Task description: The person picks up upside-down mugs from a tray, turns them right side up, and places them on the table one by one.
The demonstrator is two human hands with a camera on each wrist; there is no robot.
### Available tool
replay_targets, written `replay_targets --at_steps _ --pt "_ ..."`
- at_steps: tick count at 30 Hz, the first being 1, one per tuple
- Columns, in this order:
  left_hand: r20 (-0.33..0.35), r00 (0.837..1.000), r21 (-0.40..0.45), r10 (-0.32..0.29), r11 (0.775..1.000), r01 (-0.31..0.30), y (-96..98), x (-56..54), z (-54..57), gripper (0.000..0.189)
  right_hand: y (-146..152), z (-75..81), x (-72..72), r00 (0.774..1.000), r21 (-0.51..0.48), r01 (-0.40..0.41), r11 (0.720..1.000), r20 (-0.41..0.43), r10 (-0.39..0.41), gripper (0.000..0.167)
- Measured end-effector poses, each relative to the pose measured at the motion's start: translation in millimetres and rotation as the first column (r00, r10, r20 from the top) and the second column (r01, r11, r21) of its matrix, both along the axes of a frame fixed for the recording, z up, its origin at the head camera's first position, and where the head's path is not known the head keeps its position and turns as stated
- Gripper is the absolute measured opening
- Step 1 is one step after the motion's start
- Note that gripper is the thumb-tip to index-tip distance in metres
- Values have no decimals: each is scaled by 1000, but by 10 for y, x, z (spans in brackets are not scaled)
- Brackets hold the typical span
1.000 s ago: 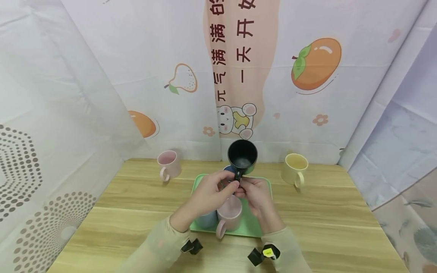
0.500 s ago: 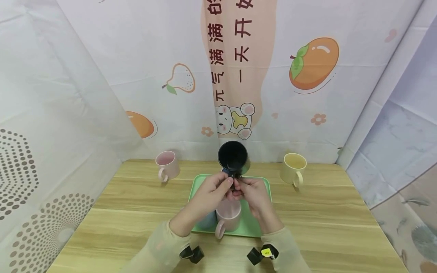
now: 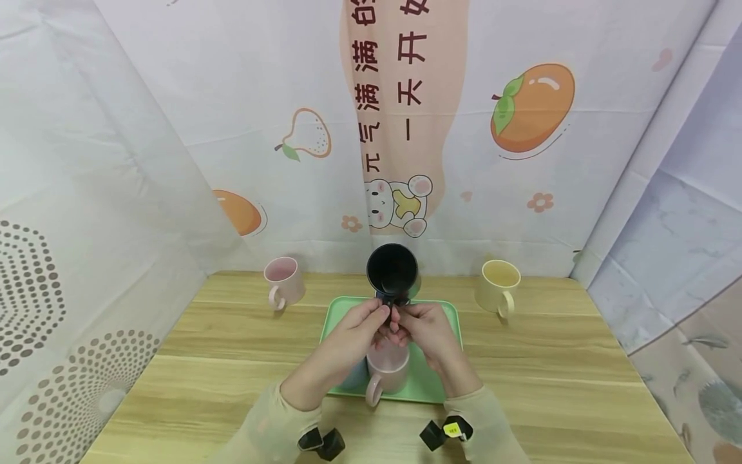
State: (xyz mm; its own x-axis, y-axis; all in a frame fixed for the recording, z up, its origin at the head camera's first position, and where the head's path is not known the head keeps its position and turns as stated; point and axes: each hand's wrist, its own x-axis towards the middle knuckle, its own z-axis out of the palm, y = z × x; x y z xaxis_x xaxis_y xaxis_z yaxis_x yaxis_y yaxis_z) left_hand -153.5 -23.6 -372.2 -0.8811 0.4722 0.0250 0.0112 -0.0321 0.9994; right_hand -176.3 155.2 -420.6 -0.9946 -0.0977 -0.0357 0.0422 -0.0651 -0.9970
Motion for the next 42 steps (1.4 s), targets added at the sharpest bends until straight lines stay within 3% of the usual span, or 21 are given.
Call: replay_targets --at_steps 7,18,28,36,42 --pt "12 996 52 87 995 -87 4 15 -25 30 14 -7 -9 999 30 -47 998 0 47 20" --pt "-53 984 88 172 982 -167 -38 2 -56 30 63 50 -4 991 154 -126 980 -31 132 32" --pt "-131 960 56 246 969 -241 -168 -99 -70 31 248 84 -42 988 324 -63 944 -113 104 27" --pt "-93 943 114 320 944 -309 -375 -265 -73 30 445 97 -81 968 463 63 884 -244 59 23" --pt "-87 924 104 372 926 -363 -640 -402 -170 28 492 54 -124 959 594 95 799 -271 87 23"
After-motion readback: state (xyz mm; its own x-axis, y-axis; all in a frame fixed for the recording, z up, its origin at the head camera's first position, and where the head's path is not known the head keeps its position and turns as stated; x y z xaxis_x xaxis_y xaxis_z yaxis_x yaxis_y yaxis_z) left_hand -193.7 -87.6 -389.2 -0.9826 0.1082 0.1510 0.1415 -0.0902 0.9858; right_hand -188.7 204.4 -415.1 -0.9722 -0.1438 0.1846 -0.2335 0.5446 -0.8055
